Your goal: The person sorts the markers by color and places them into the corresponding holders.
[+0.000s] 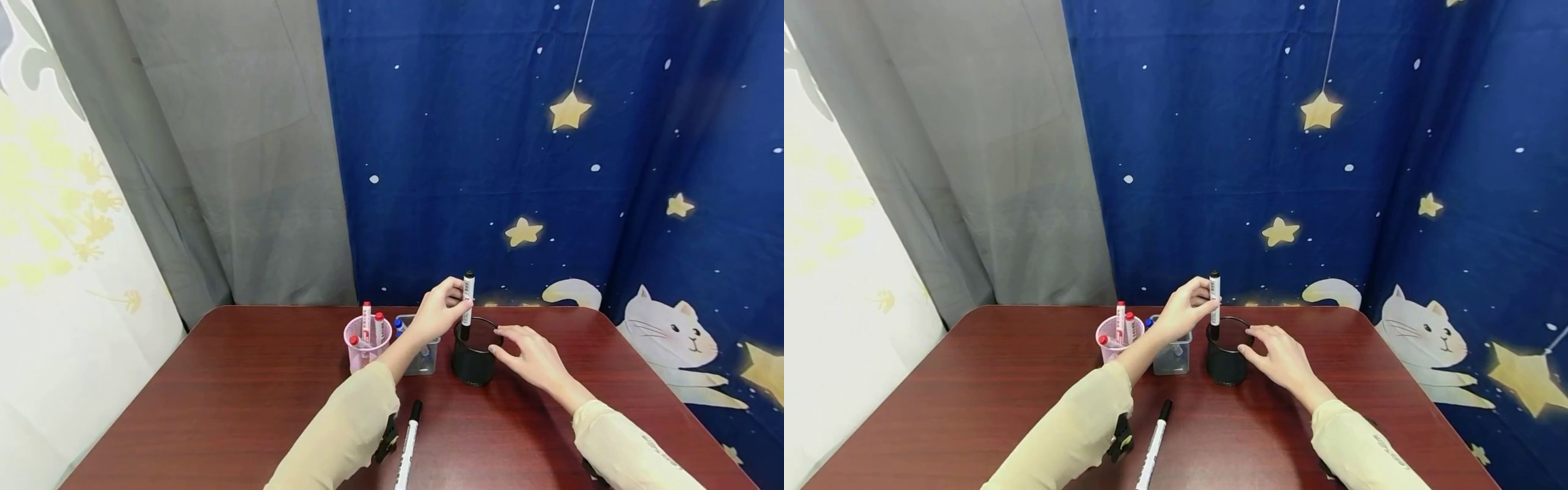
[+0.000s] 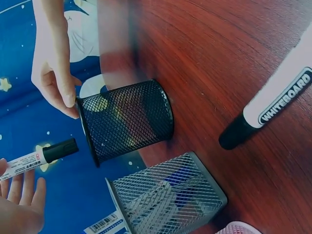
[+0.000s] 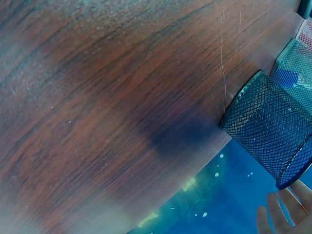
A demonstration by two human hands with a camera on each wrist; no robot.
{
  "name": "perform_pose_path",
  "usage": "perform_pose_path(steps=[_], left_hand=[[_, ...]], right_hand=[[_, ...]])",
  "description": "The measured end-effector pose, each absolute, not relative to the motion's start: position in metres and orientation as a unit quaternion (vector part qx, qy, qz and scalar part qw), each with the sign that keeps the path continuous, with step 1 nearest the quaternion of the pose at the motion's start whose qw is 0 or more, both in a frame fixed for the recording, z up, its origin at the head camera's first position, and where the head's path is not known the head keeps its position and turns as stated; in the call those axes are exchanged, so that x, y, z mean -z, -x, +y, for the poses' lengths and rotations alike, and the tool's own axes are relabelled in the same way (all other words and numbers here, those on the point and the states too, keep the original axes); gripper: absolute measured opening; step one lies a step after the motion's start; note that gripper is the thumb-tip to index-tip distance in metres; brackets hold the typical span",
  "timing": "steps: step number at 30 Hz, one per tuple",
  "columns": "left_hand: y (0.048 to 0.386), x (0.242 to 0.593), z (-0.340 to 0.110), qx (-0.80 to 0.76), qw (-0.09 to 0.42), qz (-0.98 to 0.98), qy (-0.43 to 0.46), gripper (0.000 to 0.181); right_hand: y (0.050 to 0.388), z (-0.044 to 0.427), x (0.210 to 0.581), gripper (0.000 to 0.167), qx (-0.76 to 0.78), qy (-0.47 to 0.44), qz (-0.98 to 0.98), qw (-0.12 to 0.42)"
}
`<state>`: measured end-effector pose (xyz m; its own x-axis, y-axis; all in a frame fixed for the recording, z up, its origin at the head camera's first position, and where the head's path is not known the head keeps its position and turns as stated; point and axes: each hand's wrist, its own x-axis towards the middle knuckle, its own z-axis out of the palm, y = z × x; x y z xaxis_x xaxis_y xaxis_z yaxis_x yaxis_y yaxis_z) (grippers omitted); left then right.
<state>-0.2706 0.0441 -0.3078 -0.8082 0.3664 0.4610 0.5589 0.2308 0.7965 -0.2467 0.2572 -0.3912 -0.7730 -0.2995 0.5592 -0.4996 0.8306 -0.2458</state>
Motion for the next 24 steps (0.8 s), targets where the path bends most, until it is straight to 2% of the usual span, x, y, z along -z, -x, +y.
perform_pose_path(steps=[13, 21, 24], left_hand=[[0.278, 0.321, 0.044, 0.534, 0.083, -0.793, 0.279, 0.024], [0.273, 0.314, 0.033, 0.52, 0.128, -0.788, 0.304, 0.033], [0.265, 0.309, 0.027, 0.524, 0.129, -0.781, 0.314, 0.032]], right_hand=[[0.246, 0.255, 0.392, 0.039, -0.193, -0.217, -0.921, 0.258], [0.246, 0.257, 0.391, 0.039, -0.191, -0.217, -0.922, 0.257], [0.247, 0.258, 0.391, 0.039, -0.191, -0.218, -0.922, 0.257]])
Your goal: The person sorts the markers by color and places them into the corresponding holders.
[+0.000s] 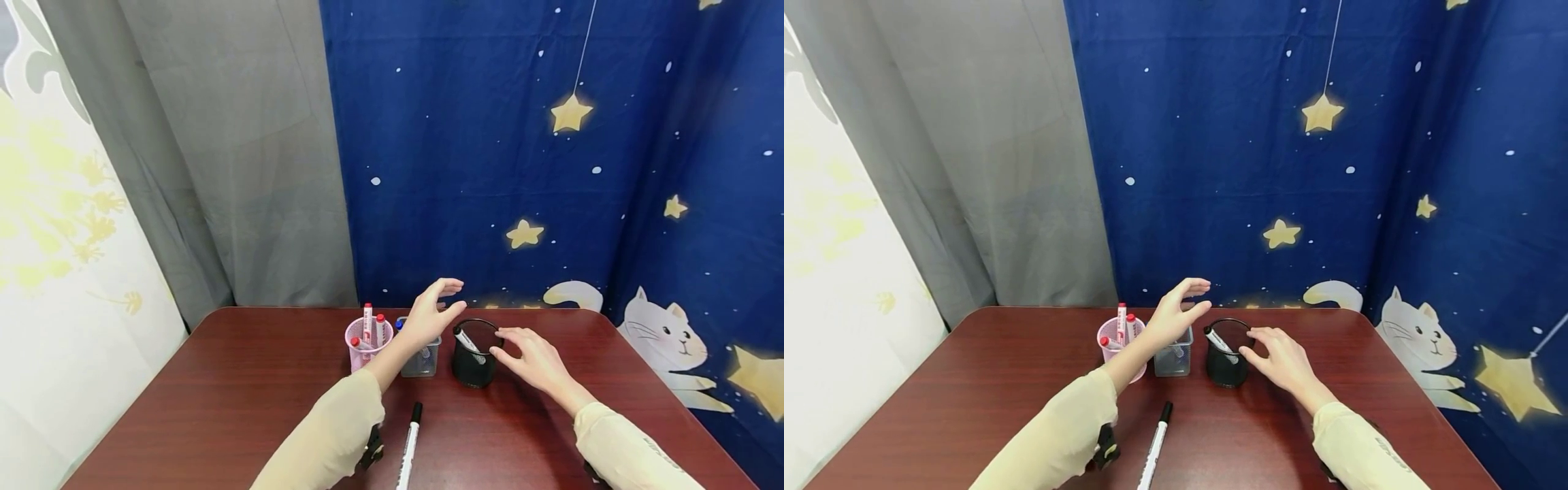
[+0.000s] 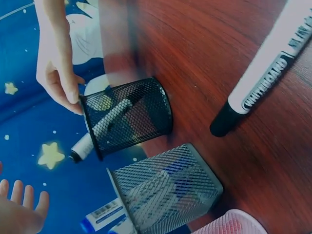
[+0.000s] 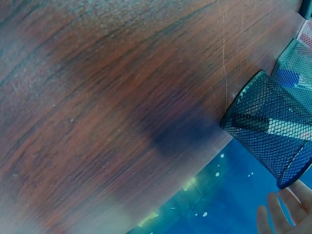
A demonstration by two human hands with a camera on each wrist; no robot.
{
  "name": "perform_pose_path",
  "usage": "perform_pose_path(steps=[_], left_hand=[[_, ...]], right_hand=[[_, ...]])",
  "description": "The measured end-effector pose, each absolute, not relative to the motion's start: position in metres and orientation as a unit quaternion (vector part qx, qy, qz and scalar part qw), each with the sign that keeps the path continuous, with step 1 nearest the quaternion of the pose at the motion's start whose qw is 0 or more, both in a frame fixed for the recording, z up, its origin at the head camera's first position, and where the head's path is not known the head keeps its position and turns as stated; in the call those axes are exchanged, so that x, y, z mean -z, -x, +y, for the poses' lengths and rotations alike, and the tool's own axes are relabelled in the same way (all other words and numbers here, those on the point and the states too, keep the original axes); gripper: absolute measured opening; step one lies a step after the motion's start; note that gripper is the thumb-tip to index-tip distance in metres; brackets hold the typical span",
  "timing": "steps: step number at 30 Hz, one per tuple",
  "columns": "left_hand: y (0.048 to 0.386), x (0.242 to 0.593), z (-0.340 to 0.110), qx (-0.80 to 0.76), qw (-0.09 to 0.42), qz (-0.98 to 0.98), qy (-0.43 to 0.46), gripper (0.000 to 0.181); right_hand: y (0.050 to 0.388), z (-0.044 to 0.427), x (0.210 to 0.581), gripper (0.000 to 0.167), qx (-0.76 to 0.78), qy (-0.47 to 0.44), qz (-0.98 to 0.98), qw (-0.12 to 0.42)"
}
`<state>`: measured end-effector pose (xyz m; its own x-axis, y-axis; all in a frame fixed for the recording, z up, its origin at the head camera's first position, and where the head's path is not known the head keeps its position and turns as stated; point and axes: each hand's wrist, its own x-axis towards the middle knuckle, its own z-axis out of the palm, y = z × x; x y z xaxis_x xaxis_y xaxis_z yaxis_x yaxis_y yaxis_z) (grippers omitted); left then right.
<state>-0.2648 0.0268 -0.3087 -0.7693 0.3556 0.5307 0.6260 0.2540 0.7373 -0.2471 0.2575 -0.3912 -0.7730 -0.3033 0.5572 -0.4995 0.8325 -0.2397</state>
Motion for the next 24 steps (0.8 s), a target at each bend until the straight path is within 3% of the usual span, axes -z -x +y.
perform_pose_path(steps=[9, 15, 24], left_hand=[[0.214, 0.288, -0.007, 0.543, 0.109, -0.749, 0.365, 0.028], [0.214, 0.318, -0.036, 0.496, 0.116, -0.774, 0.377, 0.027], [0.204, 0.347, -0.085, 0.337, 0.176, -0.801, 0.463, 0.021]], right_hand=[[0.248, 0.257, 0.392, 0.04, -0.185, -0.219, -0.922, 0.261], [0.247, 0.256, 0.391, 0.039, -0.183, -0.218, -0.922, 0.264], [0.249, 0.254, 0.391, 0.04, -0.181, -0.215, -0.924, 0.261]])
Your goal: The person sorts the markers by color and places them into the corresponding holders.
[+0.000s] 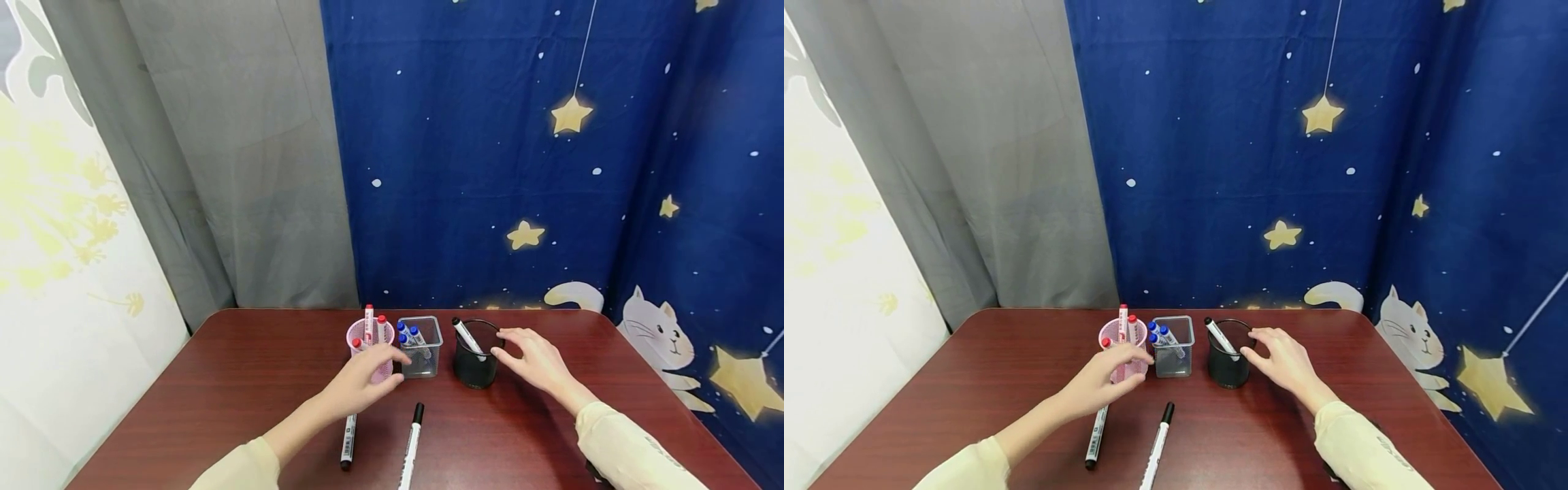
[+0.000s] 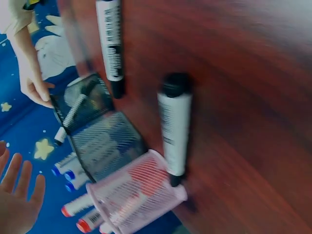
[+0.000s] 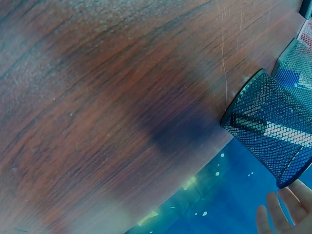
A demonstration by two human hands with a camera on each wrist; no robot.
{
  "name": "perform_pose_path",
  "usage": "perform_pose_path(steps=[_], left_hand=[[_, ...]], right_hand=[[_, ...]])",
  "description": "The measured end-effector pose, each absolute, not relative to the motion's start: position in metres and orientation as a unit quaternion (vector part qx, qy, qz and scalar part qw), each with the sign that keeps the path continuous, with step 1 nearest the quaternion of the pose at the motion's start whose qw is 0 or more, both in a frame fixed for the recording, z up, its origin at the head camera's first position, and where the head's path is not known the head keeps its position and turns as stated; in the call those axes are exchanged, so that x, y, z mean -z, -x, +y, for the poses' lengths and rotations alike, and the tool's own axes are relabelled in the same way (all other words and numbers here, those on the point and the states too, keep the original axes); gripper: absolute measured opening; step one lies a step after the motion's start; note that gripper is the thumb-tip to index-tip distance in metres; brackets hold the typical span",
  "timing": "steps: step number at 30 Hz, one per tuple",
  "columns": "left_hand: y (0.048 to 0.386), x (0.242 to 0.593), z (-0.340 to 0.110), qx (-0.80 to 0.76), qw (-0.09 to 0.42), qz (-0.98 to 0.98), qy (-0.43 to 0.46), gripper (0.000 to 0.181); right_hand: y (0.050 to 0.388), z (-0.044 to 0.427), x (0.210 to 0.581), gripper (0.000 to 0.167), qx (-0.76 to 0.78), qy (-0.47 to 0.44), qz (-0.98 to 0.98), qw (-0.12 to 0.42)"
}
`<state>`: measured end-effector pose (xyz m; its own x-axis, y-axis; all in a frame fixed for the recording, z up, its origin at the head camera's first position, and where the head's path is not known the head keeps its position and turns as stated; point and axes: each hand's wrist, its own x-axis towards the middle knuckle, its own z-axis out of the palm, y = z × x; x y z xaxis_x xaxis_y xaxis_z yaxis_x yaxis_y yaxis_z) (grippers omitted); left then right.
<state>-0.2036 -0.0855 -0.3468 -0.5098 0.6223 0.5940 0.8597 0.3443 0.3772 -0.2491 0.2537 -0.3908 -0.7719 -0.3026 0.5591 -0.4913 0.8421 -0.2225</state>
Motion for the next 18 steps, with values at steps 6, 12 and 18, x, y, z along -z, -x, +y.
perform_pose_path(steps=[6, 12, 18], left_hand=[[0.194, 0.359, -0.11, 0.126, 0.246, -0.806, 0.524, 0.022], [0.191, 0.375, -0.127, -0.023, 0.267, -0.797, 0.541, 0.021], [0.192, 0.392, -0.14, -0.09, 0.282, -0.786, 0.543, 0.015]], right_hand=[[0.248, 0.254, 0.39, 0.041, -0.181, -0.213, -0.924, 0.259], [0.247, 0.254, 0.39, 0.04, -0.183, -0.213, -0.924, 0.26], [0.247, 0.253, 0.389, 0.041, -0.183, -0.212, -0.925, 0.256]])
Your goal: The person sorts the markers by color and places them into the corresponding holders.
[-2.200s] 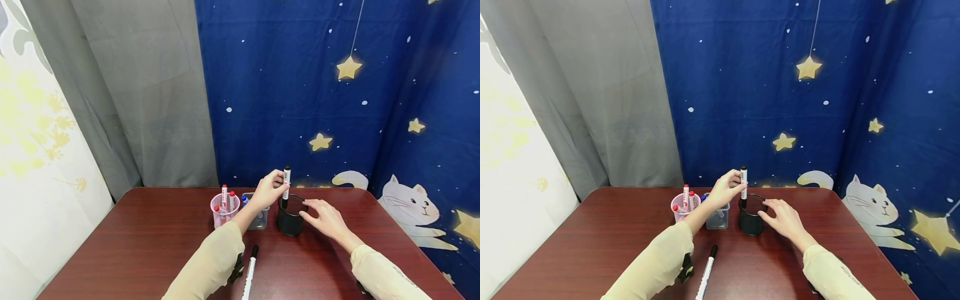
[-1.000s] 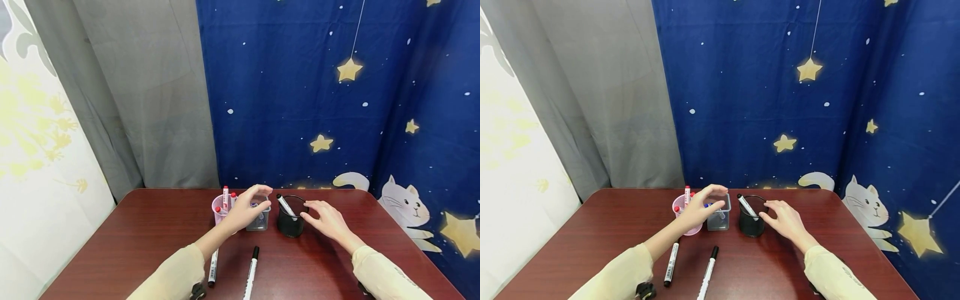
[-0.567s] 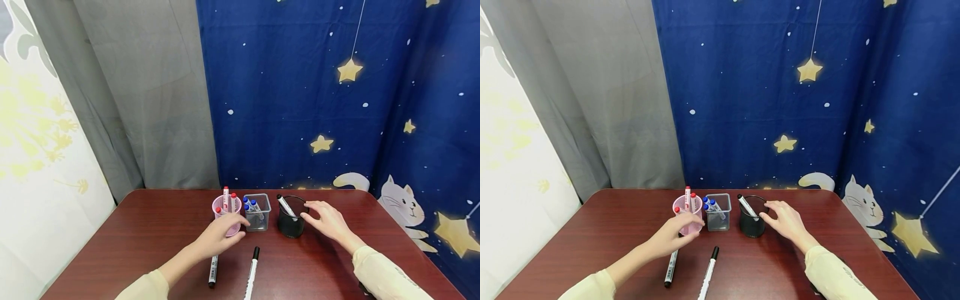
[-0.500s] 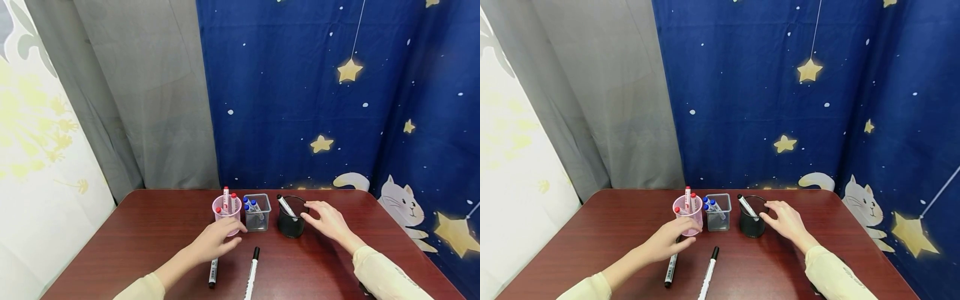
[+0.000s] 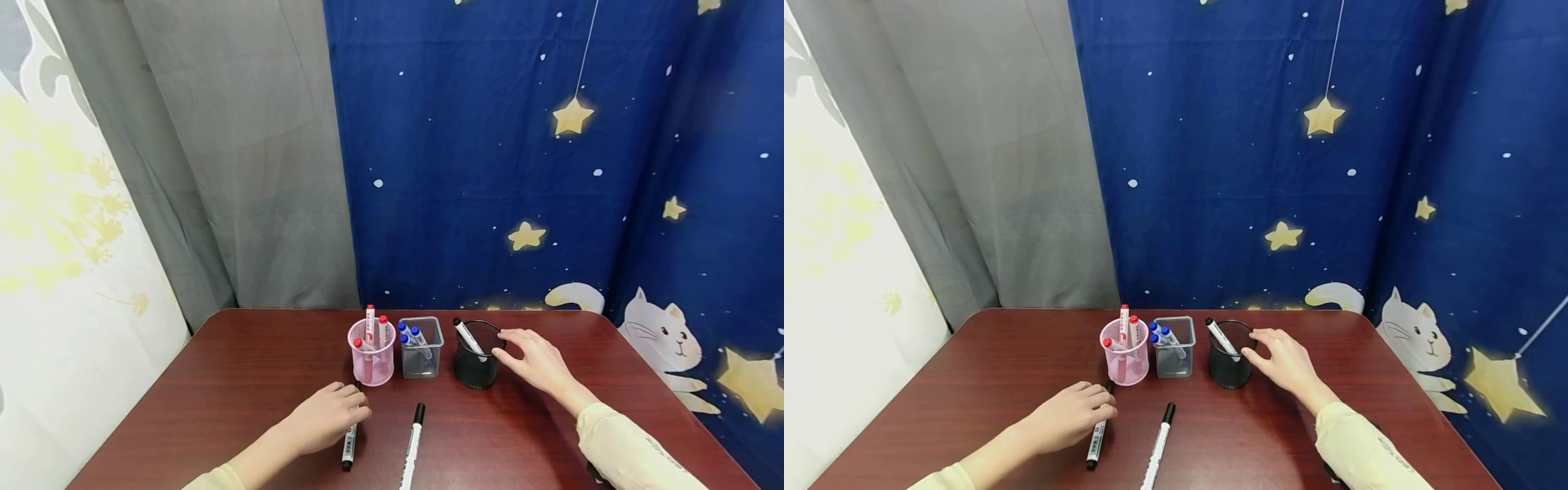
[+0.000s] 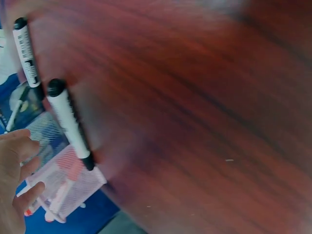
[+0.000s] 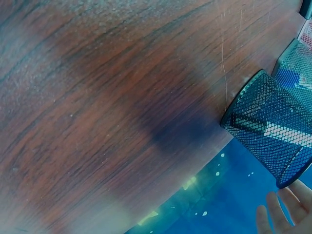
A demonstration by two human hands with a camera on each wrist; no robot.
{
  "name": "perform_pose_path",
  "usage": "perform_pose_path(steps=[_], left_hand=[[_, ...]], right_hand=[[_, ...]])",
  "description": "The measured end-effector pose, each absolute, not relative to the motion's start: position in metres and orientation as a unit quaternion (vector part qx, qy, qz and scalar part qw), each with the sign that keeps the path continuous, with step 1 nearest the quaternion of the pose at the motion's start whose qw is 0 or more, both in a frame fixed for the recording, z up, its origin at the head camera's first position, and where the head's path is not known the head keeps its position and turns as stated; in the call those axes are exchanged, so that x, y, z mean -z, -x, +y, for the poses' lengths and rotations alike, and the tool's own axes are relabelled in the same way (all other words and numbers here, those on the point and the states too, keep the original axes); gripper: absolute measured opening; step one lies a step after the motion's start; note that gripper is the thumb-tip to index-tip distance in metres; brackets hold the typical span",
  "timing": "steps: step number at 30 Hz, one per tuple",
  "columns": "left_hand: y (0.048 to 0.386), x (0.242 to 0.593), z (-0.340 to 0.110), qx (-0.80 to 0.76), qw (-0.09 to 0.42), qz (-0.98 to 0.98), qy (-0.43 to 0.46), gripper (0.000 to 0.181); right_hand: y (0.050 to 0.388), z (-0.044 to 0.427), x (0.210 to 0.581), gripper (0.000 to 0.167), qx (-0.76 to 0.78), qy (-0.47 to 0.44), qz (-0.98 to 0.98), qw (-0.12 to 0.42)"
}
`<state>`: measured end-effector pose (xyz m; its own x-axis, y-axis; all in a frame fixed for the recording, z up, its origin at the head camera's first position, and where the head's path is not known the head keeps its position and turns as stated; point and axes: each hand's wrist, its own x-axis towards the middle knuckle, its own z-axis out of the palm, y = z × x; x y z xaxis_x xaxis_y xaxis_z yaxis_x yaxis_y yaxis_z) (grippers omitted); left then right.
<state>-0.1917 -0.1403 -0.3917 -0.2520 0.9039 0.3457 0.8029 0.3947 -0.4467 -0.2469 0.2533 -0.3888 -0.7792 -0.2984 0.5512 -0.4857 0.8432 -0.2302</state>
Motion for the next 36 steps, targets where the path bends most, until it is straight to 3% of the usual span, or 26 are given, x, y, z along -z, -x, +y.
perform_pose_path(steps=[24, 36], left_hand=[[0.198, 0.423, -0.149, -0.133, 0.286, -0.76, 0.568, 0.006], [0.184, 0.41, -0.15, -0.096, 0.309, -0.741, 0.589, 0.011]], right_hand=[[0.247, 0.254, 0.39, 0.04, -0.184, -0.214, -0.924, 0.259], [0.247, 0.254, 0.389, 0.041, -0.185, -0.211, -0.926, 0.254]])
